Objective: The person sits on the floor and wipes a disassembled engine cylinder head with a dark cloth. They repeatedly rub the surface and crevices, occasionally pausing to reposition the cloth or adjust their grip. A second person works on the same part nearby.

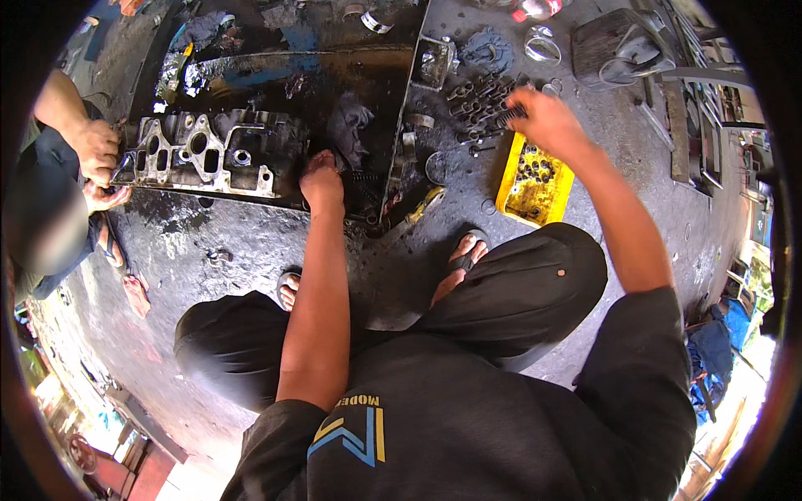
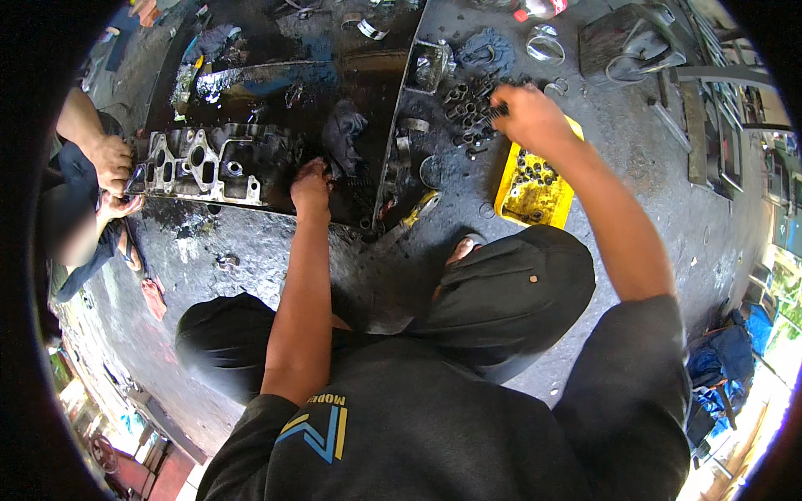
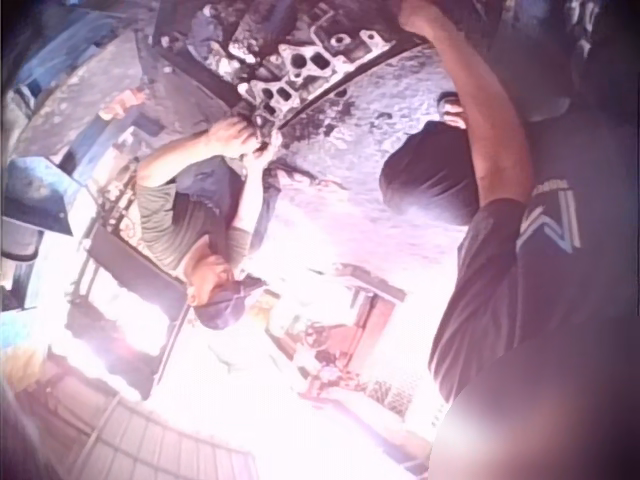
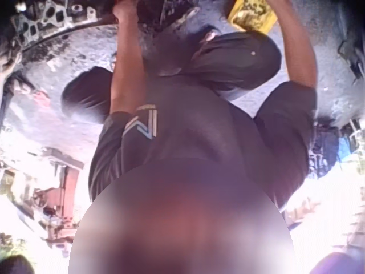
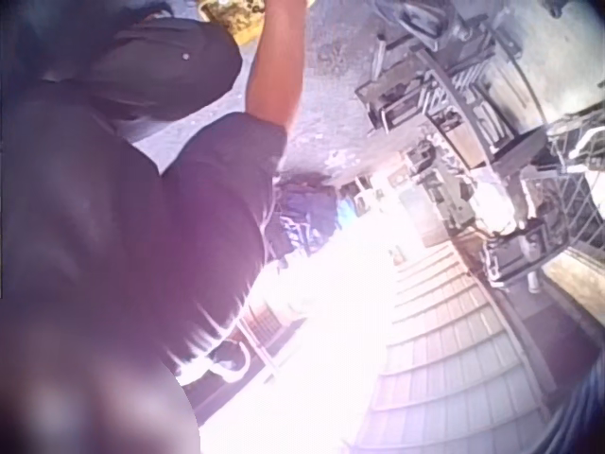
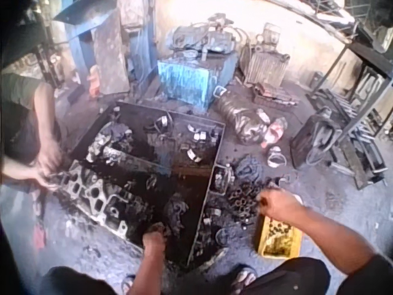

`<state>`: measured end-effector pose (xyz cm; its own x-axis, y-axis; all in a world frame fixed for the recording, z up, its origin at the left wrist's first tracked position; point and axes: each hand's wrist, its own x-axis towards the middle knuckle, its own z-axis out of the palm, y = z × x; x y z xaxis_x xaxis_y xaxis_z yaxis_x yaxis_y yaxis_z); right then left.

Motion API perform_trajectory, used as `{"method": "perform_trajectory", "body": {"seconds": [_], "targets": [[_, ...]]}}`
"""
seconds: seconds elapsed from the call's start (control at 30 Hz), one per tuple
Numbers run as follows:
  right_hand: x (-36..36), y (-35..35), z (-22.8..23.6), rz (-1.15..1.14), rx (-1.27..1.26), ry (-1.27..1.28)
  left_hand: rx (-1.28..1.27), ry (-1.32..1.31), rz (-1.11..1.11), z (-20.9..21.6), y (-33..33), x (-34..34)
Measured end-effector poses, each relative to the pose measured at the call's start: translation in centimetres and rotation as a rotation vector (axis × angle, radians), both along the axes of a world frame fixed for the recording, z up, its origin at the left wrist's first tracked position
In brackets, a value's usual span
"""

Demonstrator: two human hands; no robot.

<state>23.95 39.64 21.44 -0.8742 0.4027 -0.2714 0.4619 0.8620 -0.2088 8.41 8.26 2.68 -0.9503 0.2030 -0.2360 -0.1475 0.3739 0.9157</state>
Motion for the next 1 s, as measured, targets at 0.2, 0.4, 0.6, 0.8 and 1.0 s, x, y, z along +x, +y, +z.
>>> {"method": "perform_trajectory", "body": {"seconds": [0.2, 0.4, 0.6, 0.8, 1.0], "targets": [[4.3, 0.0, -4.9, -0.166, -0.052, -0.056, -0.237, 0.142, -0.004, -3.7, -1.5, 3.1], [4.1, -1.1, -8.2, -0.143, -0.085, -0.151, -0.400, 0.201, -0.087, -2.7, -1.8, 5.3], [3.7, -1.7, -10.6, -0.082, -0.070, -0.166, -0.461, 0.028, -0.087, -1.1, -0.6, 5.4], [1.9, -1.4, -7.3, -0.038, -0.151, -0.176, -0.420, 0.115, -0.073, -2.0, 0.7, 6.0], [-8.6, -5.4, -5.6, 0.395, -0.087, -0.129, -0.293, -0.068, -0.010, -3.4, 0.8, 5.5]]}}
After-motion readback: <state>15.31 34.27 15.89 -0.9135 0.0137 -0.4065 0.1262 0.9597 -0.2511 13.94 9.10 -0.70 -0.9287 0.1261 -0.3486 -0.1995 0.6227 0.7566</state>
